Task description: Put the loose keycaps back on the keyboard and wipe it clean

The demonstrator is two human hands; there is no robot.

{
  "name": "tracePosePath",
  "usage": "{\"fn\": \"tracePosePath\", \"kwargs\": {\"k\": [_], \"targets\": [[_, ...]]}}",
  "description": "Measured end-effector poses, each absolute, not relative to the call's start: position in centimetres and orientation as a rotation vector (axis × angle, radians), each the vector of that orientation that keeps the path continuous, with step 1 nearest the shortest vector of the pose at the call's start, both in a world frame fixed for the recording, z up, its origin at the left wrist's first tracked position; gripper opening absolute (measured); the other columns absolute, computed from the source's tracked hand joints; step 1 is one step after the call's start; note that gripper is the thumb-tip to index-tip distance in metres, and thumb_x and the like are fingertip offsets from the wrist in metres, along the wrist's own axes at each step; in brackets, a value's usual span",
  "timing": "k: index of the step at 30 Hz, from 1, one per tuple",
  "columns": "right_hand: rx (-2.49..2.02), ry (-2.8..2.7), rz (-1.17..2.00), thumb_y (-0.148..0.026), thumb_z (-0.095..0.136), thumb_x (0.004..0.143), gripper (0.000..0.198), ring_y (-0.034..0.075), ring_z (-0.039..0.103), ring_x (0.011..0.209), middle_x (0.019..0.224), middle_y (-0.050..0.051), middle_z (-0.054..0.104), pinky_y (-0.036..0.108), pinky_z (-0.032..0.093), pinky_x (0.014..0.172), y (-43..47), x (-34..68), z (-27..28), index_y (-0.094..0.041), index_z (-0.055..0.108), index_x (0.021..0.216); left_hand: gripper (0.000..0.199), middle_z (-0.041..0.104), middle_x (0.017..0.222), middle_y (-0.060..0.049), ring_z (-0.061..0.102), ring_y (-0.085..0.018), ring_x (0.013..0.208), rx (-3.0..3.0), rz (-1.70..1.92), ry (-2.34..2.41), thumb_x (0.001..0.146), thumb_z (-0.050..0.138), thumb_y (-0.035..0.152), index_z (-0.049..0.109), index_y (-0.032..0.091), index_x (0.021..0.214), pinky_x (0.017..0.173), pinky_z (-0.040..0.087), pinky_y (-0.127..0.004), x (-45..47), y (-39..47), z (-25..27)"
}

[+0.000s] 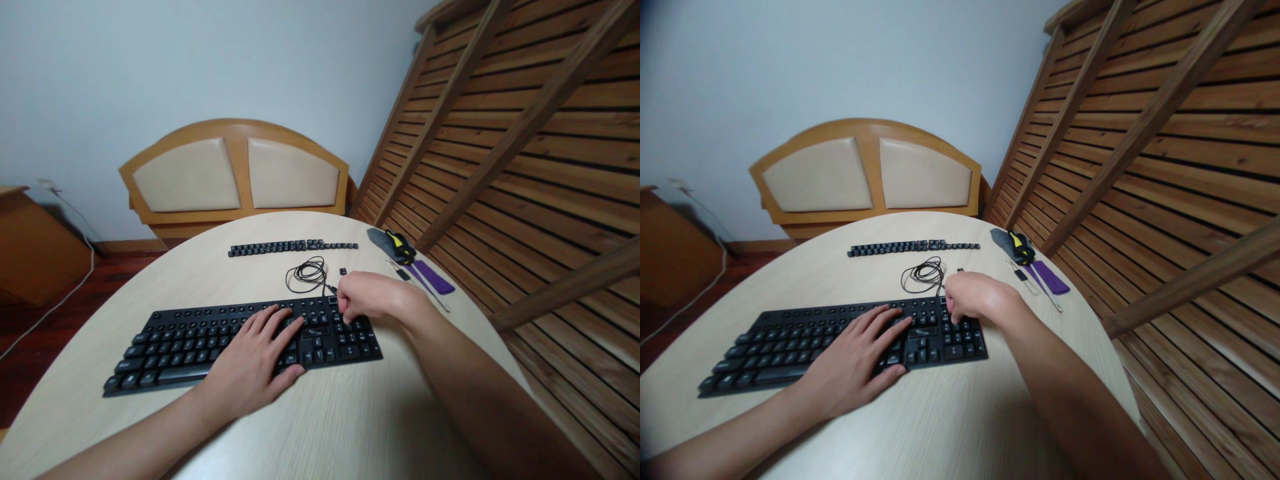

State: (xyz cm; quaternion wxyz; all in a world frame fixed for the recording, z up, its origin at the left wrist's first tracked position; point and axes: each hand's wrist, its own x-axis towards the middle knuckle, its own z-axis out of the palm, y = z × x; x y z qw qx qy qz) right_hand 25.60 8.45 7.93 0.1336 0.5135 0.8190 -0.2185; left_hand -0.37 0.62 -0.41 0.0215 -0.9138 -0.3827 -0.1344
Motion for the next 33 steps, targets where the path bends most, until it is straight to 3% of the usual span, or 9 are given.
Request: {"fn": "tracePosePath", "kwargs": {"k": [13, 16, 20, 25, 33], "targets": [[1.467, 2.336, -0.782, -0.025, 0.079, 0.072, 0.015, 0.016, 0.065, 0.071, 0.079, 0.002, 0.075, 0.023, 0.041, 0.059, 9.2, 26.6, 8.2, -0.017, 0.079, 0.084, 0.064, 0.047, 0.147, -0.012, 0.040, -0.035, 0.136, -2.836, -0.400, -1.190, 0.096, 0.051, 0.057, 0.042, 0.023, 0.150, 0.112, 0.039, -0.055, -0.4, 0.7, -0.4], [1.592, 2.393, -0.587, -0.022, 0.071, 0.079, 0.012, 0.018, 0.067, 0.075, 0.083, 0.004, 0.076, 0.024, 0.042, 0.061, 9.3, 27.5, 9.2, -0.018, 0.078, 0.088, 0.064, 0.048, 0.147, -0.013, 0.041, -0.035, 0.135, -2.841, -0.397, -1.187, 0.095, 0.051, 0.057, 0.044, 0.023, 0.149, 0.111, 0.039, -0.056, -0.5, 0.8, -0.5], [1.843, 2.421, -0.133, -0.019, 0.065, 0.083, 0.024, 0.024, 0.068, 0.093, 0.105, 0.010, 0.075, 0.028, 0.045, 0.073, 9.8, 28.4, 9.2, -0.020, 0.074, 0.106, 0.062, 0.050, 0.144, -0.013, 0.043, -0.036, 0.133, -2.832, -0.404, -1.211, 0.093, 0.054, 0.054, 0.047, 0.022, 0.146, 0.110, 0.039, -0.057, -0.5, 0.9, -0.1], [1.858, 2.483, 0.043, -0.019, 0.062, 0.086, 0.034, 0.027, 0.066, 0.108, 0.121, 0.012, 0.071, 0.031, 0.047, 0.085, 10.9, 28.3, 6.5, -0.020, 0.068, 0.120, 0.061, 0.052, 0.140, -0.014, 0.044, -0.037, 0.130, -2.822, -0.372, -1.268, 0.090, 0.056, 0.052, 0.051, 0.021, 0.142, 0.110, 0.040, -0.056, -0.6, 0.7, 0.5], [1.820, 2.499, 0.096, -0.024, 0.061, 0.089, 0.020, 0.028, 0.068, 0.101, 0.110, 0.013, 0.074, 0.033, 0.048, 0.081, 12.1, 28.4, 4.3, -0.019, 0.073, 0.104, 0.066, 0.053, 0.134, -0.015, 0.044, -0.038, 0.127, -2.822, -0.307, -1.277, 0.090, 0.053, 0.056, 0.048, 0.019, 0.143, 0.107, 0.042, -0.056, -1.1, 1.0, 0.8]]}}
